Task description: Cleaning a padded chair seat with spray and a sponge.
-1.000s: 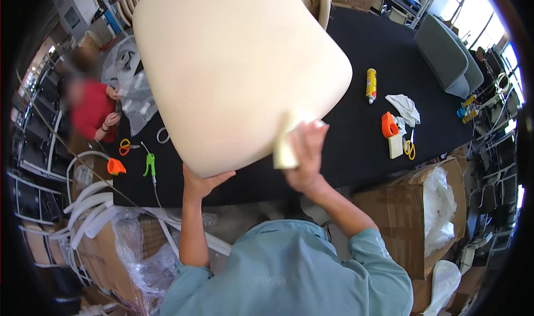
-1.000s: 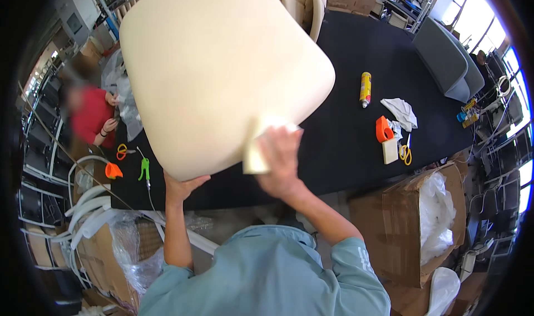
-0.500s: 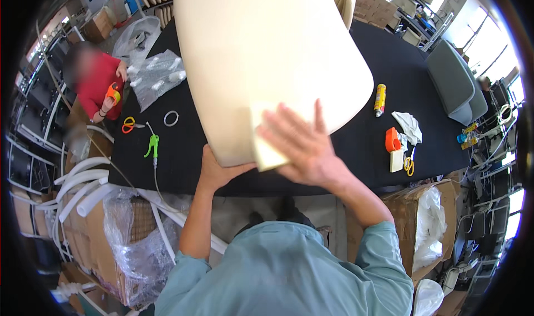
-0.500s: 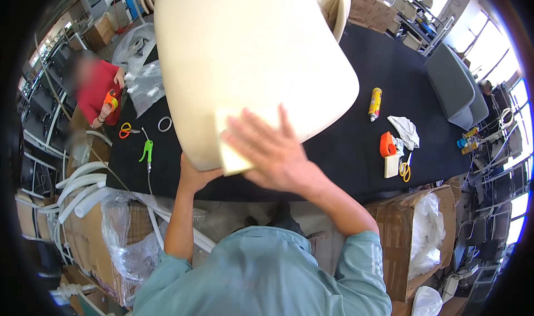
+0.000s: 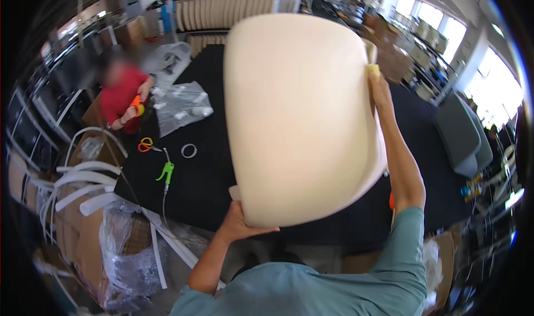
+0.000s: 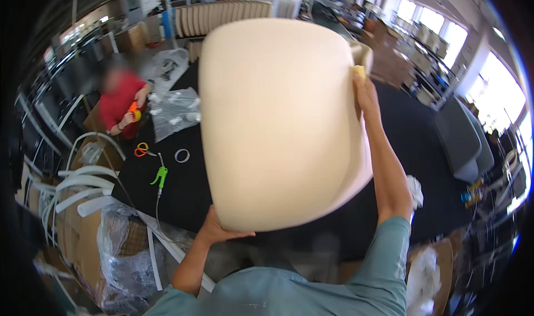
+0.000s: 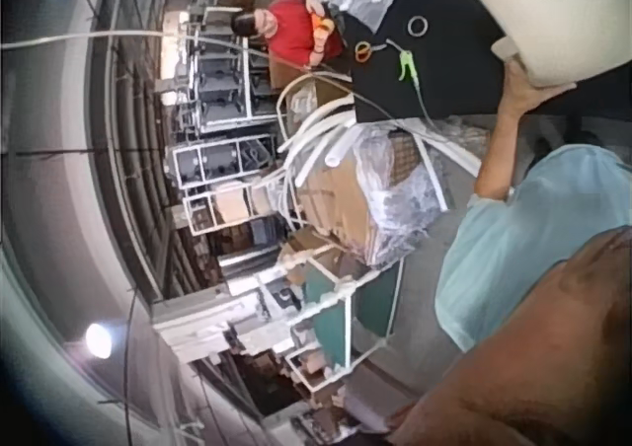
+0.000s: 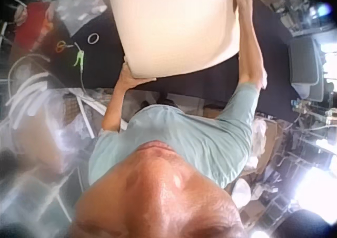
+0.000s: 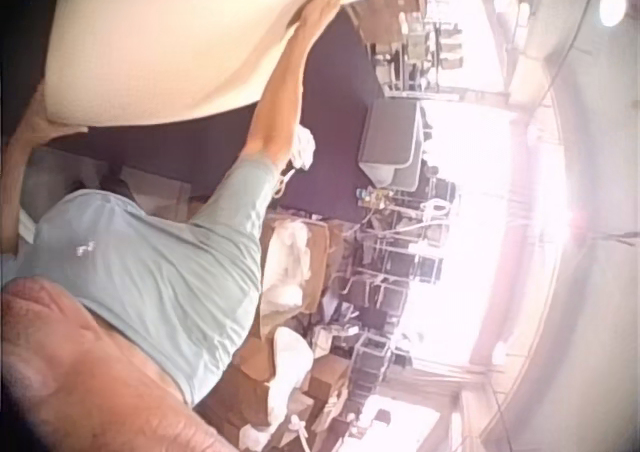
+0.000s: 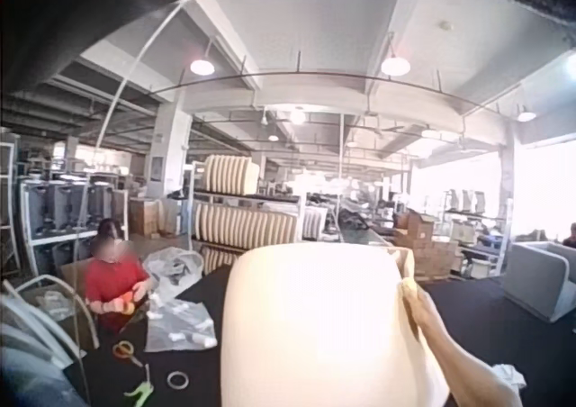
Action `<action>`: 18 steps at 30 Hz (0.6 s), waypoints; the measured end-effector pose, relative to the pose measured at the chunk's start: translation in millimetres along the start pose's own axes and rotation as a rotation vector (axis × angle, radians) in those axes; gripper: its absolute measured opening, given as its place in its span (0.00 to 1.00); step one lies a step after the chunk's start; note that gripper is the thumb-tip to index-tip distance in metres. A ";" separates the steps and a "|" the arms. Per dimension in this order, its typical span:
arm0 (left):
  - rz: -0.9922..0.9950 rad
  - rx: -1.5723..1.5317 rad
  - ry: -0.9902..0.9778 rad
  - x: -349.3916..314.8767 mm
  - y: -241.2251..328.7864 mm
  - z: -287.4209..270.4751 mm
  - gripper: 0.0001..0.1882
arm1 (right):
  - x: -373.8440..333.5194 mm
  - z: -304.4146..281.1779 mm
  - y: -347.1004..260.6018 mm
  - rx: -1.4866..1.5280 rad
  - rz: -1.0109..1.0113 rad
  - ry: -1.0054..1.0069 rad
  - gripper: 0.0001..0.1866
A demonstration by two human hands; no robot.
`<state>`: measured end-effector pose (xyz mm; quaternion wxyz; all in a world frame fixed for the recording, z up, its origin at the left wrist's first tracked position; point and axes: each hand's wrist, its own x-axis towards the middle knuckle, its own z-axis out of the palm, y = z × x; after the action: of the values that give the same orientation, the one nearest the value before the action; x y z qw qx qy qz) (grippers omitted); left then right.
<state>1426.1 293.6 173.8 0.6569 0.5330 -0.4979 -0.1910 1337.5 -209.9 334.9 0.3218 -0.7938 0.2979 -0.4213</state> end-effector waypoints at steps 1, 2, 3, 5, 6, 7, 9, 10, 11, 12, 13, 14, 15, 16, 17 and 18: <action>0.004 0.045 -0.019 -2.6 2.8 1.1 0.23 | 11.7 7.9 -20.8 0.029 -0.064 0.021 0.31; 0.010 0.016 -0.054 -1.6 3.9 0.7 0.23 | 30.3 18.7 -36.4 -0.014 -0.231 0.106 0.31; 0.016 0.025 -0.032 -0.7 6.1 1.4 0.23 | 47.9 21.8 -49.7 -0.064 -0.390 0.203 0.31; 0.002 0.034 -0.036 -0.6 10.7 2.7 0.22 | 73.8 31.9 -85.3 -0.062 -0.521 0.122 0.31; 0.001 0.045 -0.009 0.8 13.1 2.6 0.22 | 74.2 46.5 -117.2 -0.066 -0.613 -0.004 0.29; 0.004 0.033 0.003 3.6 14.6 2.3 0.22 | 68.9 56.5 -150.4 -0.080 -0.701 -0.123 0.28; -0.002 0.034 0.040 2.4 15.4 0.7 0.23 | 45.9 88.4 -224.0 -0.235 -0.654 -0.397 0.26; -0.004 0.032 0.025 2.7 13.9 0.6 0.23 | 36.3 108.4 -244.8 -0.226 -0.703 -0.428 0.25; -0.005 0.028 0.006 4.0 13.0 0.5 0.24 | 27.6 127.0 -262.1 -0.219 -0.750 -0.457 0.25; -0.001 0.029 0.011 6.0 14.6 1.4 0.24 | 18.6 147.3 -271.6 -0.221 -0.939 -0.426 0.23; 0.004 0.055 0.023 7.8 18.3 3.4 0.24 | 9.5 163.6 -278.3 -0.224 -1.125 -0.393 0.22; 0.005 0.081 0.042 6.3 20.8 4.7 0.24 | -7.0 170.0 -289.0 -0.288 -1.333 -0.442 0.21; 0.001 0.076 0.054 2.9 17.9 2.4 0.24 | -29.9 173.7 -295.4 -0.347 -1.542 -0.496 0.21; 0.014 0.120 0.022 -0.2 11.2 -1.2 0.30 | -58.4 183.5 -285.4 -0.416 -1.616 -0.640 0.21; 0.030 0.158 -0.012 -1.9 6.2 -2.7 0.36 | -90.5 186.0 -269.3 -0.491 -1.684 -0.789 0.22; 0.020 0.145 0.006 -4.3 5.2 -3.3 0.36 | -126.7 176.0 -259.6 -0.363 -1.690 -0.943 0.24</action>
<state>1425.6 300.5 176.7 0.6199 0.5749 -0.5137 -0.1463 1482.1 89.8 395.2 -0.1264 -0.8696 -0.4665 -0.1009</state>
